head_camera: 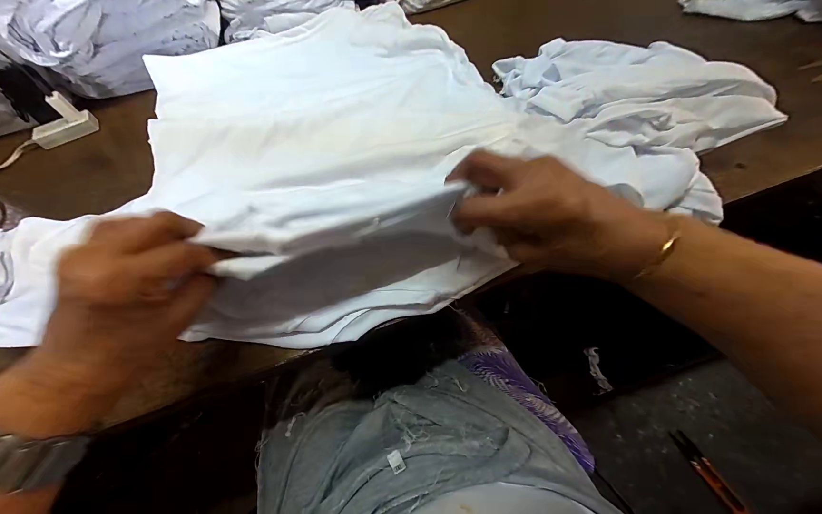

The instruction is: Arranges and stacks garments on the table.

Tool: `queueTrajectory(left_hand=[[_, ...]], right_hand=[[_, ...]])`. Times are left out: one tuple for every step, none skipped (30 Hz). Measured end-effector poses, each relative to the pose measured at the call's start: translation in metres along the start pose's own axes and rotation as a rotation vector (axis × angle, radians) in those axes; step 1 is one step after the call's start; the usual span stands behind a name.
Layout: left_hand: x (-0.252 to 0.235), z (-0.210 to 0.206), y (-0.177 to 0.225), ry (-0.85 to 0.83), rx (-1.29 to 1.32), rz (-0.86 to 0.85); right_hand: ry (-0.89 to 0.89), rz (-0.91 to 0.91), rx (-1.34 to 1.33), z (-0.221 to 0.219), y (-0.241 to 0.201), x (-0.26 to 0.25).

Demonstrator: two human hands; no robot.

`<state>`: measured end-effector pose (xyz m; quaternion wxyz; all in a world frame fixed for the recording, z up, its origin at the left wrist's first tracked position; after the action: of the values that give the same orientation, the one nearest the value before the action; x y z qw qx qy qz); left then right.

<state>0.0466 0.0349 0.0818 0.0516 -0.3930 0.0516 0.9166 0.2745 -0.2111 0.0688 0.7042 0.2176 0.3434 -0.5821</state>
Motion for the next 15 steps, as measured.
queueTrajectory(left_hand=[[-0.004,0.011,-0.004,0.021,0.003,-0.010],[-0.006,0.018,-0.003,0.040,0.006,-0.033],[-0.004,0.018,0.001,0.037,0.016,-0.057],[0.002,0.014,0.007,0.021,0.026,-0.076],[0.011,0.007,0.011,0.002,0.041,-0.083],[0.022,-0.001,0.013,-0.026,0.051,-0.076],[0.033,-0.009,0.014,-0.052,0.060,-0.057],[0.042,-0.016,0.016,-0.053,0.066,-0.031],[0.047,-0.019,0.019,-0.047,0.067,0.003],[0.049,-0.021,0.021,-0.041,0.063,0.033],[0.049,-0.023,0.023,-0.037,0.050,0.053],[0.048,-0.024,0.023,-0.031,0.034,0.060],[0.048,-0.025,0.024,-0.029,0.014,0.057],[0.048,-0.025,0.025,-0.028,-0.004,0.051],[0.048,-0.025,0.026,-0.028,-0.019,0.049]], right_hand=[[0.025,0.018,0.013,0.007,-0.004,-0.007],[0.049,0.028,0.042,0.012,-0.011,-0.012],[0.045,0.026,0.082,0.012,-0.019,-0.012],[0.005,0.009,0.114,0.006,-0.027,-0.007],[-0.047,-0.004,0.131,-0.003,-0.033,0.002],[-0.091,-0.010,0.133,-0.013,-0.036,0.013],[-0.122,-0.017,0.140,-0.021,-0.037,0.023],[-0.132,-0.030,0.144,-0.026,-0.040,0.031],[-0.121,-0.045,0.152,-0.029,-0.042,0.035],[-0.089,-0.064,0.155,-0.030,-0.044,0.037],[-0.059,-0.085,0.152,-0.030,-0.043,0.036],[-0.037,-0.103,0.144,-0.029,-0.041,0.033],[-0.026,-0.113,0.142,-0.029,-0.039,0.030],[-0.026,-0.113,0.147,-0.030,-0.037,0.027],[-0.040,-0.103,0.163,-0.030,-0.037,0.025]])
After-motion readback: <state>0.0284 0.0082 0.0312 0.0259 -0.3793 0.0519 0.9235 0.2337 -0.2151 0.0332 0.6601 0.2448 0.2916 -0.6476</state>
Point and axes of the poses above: each hand's wrist, its own x-axis away from the middle knuckle, its own z-axis out of the back of the hand, y = z × x, the point moved 5 cm from there along -x, towards the middle knuckle, and after that the axes turned 15 degrees about y, right-handed, at the moved point
